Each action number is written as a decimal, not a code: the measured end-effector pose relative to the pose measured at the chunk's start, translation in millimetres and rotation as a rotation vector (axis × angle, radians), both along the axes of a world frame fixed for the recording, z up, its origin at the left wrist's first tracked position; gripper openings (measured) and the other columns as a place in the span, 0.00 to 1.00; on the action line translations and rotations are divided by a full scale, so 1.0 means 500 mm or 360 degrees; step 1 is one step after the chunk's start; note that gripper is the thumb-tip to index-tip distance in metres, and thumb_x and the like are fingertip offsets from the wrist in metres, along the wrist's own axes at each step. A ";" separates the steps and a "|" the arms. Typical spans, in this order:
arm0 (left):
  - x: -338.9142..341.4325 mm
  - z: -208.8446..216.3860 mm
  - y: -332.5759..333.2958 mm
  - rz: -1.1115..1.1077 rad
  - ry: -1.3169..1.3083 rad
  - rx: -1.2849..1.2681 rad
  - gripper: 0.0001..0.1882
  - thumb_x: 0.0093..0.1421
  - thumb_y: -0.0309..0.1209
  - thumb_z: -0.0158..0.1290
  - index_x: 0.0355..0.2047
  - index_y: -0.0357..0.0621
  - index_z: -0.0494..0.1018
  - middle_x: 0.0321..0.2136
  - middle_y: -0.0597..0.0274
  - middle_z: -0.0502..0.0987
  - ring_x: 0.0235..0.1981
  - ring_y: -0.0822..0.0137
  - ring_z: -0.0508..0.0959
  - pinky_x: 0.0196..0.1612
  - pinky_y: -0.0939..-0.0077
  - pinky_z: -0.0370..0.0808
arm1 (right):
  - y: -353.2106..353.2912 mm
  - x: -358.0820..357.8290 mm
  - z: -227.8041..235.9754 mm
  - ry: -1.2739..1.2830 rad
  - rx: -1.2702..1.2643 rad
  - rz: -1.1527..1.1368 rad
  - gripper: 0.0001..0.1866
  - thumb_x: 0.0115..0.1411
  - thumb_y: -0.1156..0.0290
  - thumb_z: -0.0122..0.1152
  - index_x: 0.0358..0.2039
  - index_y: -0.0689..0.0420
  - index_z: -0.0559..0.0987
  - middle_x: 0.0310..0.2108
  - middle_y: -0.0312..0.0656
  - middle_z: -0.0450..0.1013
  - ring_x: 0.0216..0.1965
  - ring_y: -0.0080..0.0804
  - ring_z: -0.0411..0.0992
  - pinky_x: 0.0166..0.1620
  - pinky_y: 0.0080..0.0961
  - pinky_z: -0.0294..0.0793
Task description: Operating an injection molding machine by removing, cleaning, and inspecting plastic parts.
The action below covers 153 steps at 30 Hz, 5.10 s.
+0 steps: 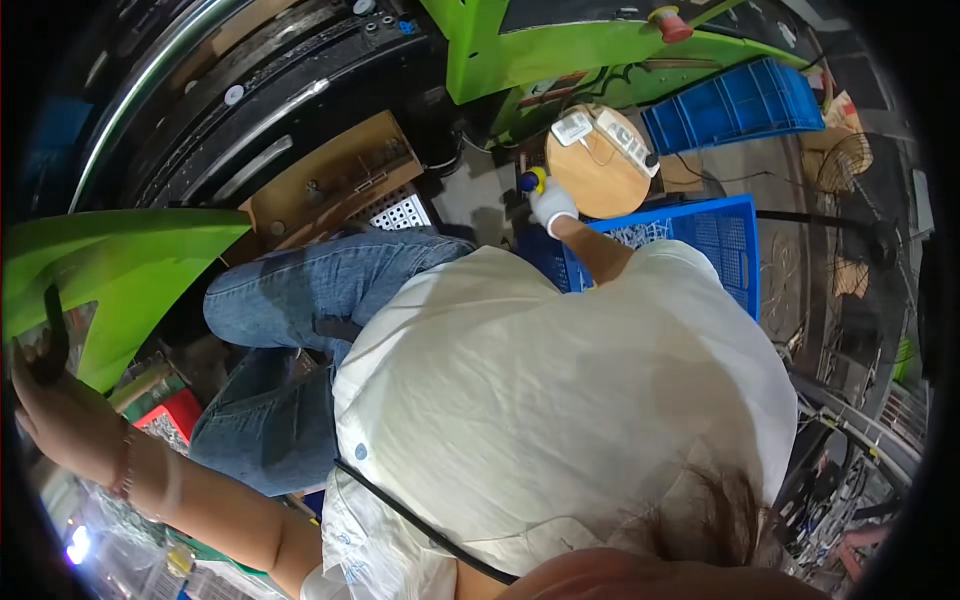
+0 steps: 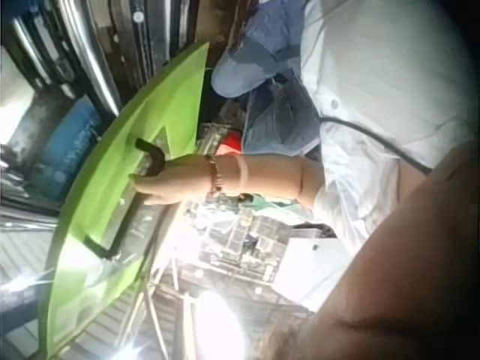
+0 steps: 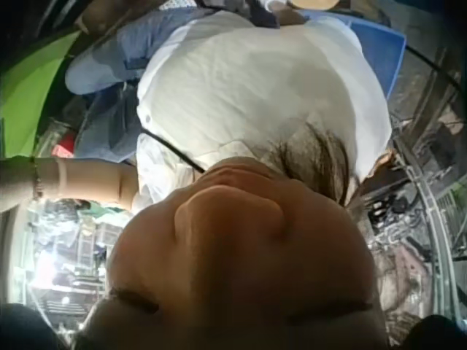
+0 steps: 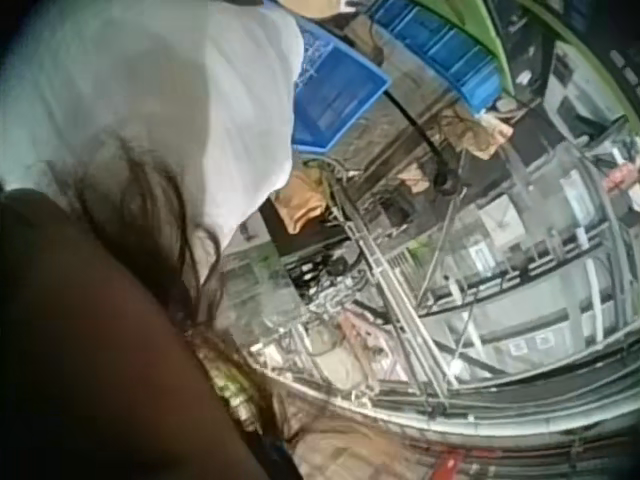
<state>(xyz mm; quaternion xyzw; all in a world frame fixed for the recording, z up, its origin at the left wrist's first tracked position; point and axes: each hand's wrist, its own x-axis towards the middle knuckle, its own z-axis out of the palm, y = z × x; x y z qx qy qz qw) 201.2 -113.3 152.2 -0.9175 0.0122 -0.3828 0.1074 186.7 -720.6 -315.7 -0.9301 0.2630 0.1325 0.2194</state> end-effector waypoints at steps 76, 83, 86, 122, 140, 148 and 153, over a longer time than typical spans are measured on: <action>-0.223 -0.293 0.208 0.0235 0.1835 -0.1554 0.16 0.68 0.32 0.49 0.53 0.39 0.68 0.39 0.64 0.75 0.32 0.74 0.72 0.38 0.80 0.71 | -0.272 -0.175 0.172 0.2091 -0.0250 0.2740 0.15 0.52 0.63 0.60 0.38 0.57 0.81 0.41 0.51 0.77 0.41 0.49 0.76 0.44 0.41 0.75; -0.236 -0.293 0.182 0.0353 0.1742 -0.1552 0.17 0.66 0.35 0.51 0.52 0.38 0.69 0.35 0.59 0.76 0.30 0.73 0.73 0.36 0.78 0.72 | -0.065 -0.055 0.118 0.0959 0.0232 0.1550 0.19 0.63 0.57 0.47 0.41 0.59 0.78 0.40 0.54 0.76 0.46 0.53 0.74 0.47 0.42 0.73; -0.245 -0.289 0.172 0.0469 0.1701 -0.1567 0.17 0.66 0.35 0.51 0.51 0.38 0.70 0.36 0.56 0.77 0.30 0.71 0.74 0.38 0.77 0.72 | 0.205 0.109 0.088 0.0224 0.0443 0.1972 0.18 0.66 0.58 0.44 0.40 0.58 0.77 0.43 0.54 0.73 0.46 0.55 0.71 0.49 0.42 0.70; -0.285 -0.216 0.155 0.0419 0.1789 -0.1960 0.21 0.53 0.31 0.59 0.47 0.42 0.70 0.30 0.59 0.73 0.34 0.57 0.76 0.41 0.64 0.72 | 1.007 0.460 -0.453 -0.0001 -0.0237 0.1268 0.22 0.54 0.55 0.62 0.47 0.51 0.75 0.46 0.56 0.75 0.47 0.56 0.74 0.49 0.43 0.73; -0.286 -0.215 0.175 0.0414 0.1724 -0.1997 0.24 0.52 0.32 0.59 0.49 0.42 0.70 0.31 0.59 0.74 0.34 0.58 0.76 0.40 0.65 0.72 | 1.240 0.434 -0.441 -0.0091 0.0066 0.1604 0.27 0.52 0.56 0.63 0.50 0.59 0.77 0.48 0.52 0.75 0.49 0.48 0.74 0.52 0.37 0.72; -0.306 -0.219 0.144 0.0468 0.1481 -0.1811 0.12 0.55 0.31 0.56 0.38 0.41 0.69 0.25 0.58 0.71 0.29 0.56 0.76 0.34 0.62 0.72 | 1.169 0.397 -0.332 -0.0092 0.0539 0.1572 0.23 0.61 0.60 0.55 0.52 0.61 0.75 0.48 0.44 0.75 0.47 0.38 0.74 0.50 0.30 0.72; -0.349 -0.216 0.118 0.0529 0.0980 -0.1156 0.10 0.53 0.28 0.55 0.35 0.37 0.74 0.23 0.53 0.77 0.28 0.54 0.80 0.30 0.62 0.76 | 1.138 0.329 -0.096 0.0089 0.1223 0.1614 0.21 0.66 0.63 0.49 0.54 0.62 0.74 0.47 0.40 0.76 0.46 0.32 0.74 0.49 0.25 0.72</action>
